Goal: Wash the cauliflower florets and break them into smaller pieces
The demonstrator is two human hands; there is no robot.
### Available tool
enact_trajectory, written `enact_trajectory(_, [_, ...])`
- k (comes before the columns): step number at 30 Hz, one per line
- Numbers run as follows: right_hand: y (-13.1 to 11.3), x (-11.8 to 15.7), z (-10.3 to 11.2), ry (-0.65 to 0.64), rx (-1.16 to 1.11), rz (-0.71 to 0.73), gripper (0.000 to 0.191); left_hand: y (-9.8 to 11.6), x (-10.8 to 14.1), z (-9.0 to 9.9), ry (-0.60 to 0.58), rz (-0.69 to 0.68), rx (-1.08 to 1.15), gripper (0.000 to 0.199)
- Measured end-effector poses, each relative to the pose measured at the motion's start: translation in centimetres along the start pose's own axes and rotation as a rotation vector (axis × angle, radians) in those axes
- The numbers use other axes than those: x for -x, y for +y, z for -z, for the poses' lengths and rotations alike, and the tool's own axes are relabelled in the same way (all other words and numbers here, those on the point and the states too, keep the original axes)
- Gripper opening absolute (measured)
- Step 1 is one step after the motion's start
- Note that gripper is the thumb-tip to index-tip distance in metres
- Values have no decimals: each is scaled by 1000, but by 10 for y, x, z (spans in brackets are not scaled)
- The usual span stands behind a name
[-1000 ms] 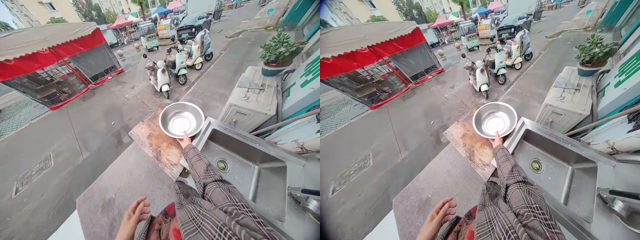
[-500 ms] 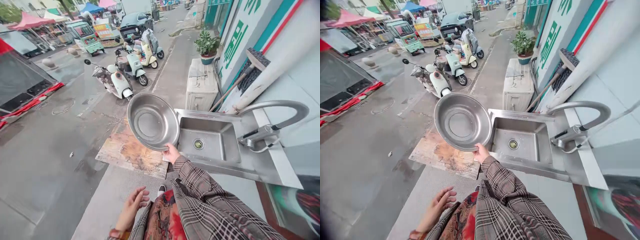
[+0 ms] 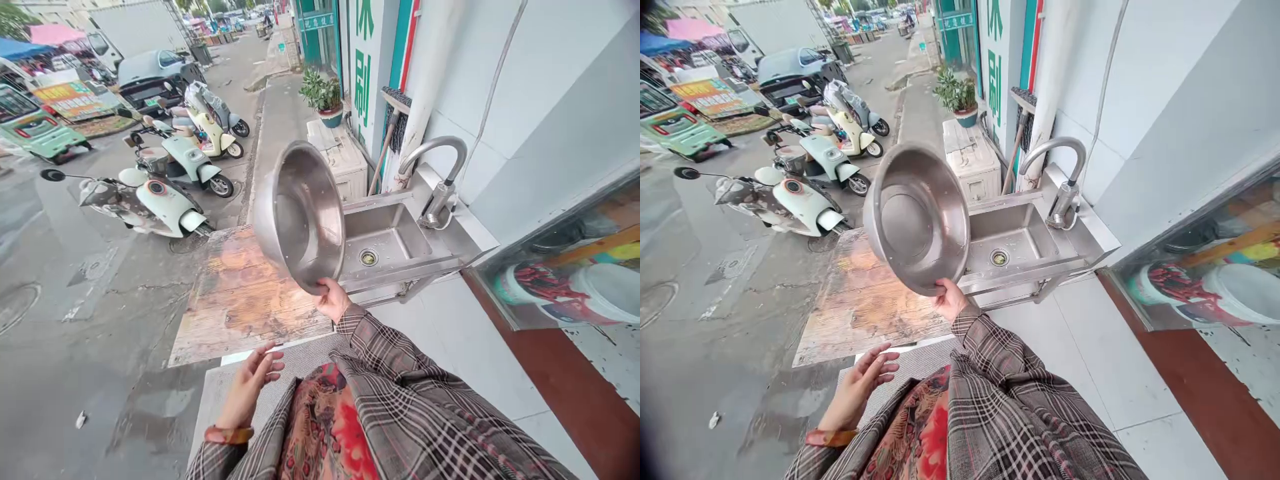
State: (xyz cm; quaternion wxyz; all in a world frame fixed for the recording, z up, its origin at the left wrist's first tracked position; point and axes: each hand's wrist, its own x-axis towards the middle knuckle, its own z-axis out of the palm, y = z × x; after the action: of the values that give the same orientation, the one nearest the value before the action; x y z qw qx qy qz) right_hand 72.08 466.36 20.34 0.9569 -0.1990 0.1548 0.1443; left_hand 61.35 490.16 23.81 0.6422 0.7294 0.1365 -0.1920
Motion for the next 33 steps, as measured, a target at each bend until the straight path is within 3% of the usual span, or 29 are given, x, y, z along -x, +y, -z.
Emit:
enact_trajectory(5, [14,18,10,155,129,70,14,28,-12,-26,9,-175,181,79])
enact_trajectory(9, [13,31,21,183,362,130,13,31,-24,-57,75,-140,469,66])
enact_trajectory(12, [3,36,27,150,472,91,19,25,-26,-75,147,-116,660,57])
enact_trajectory(16, [-29,35,31,63,637,-17,34,25,-21,-95,350,-121,753,53])
enact_trajectory(18, [-56,32,28,73,717,107,43,28,-18,-101,418,-126,765,53])
enact_trajectory(20, [-84,28,19,167,799,448,49,30,-16,-106,458,-128,748,52])
enact_trajectory(21, [-98,25,12,210,857,642,49,30,-15,-107,474,-127,723,51])
enact_trajectory(23, [-118,14,-5,107,1049,829,47,28,-15,-110,503,-136,641,48])
enact_trajectory(26, [-132,-19,-30,-286,1371,742,39,26,-13,-118,558,-213,477,40])
enact_trajectory(27, [-132,-34,-35,-335,1437,716,39,26,-11,-122,565,-239,427,36])
enact_trajectory(28, [-129,-48,-38,-310,1476,714,40,26,-8,-127,561,-258,385,32])
enact_trajectory(31, [-108,-81,-35,28,1489,823,44,29,0,-145,529,-295,313,30])
enact_trajectory(33, [-84,-89,-24,-63,1518,843,44,31,1,-152,534,-369,303,41])
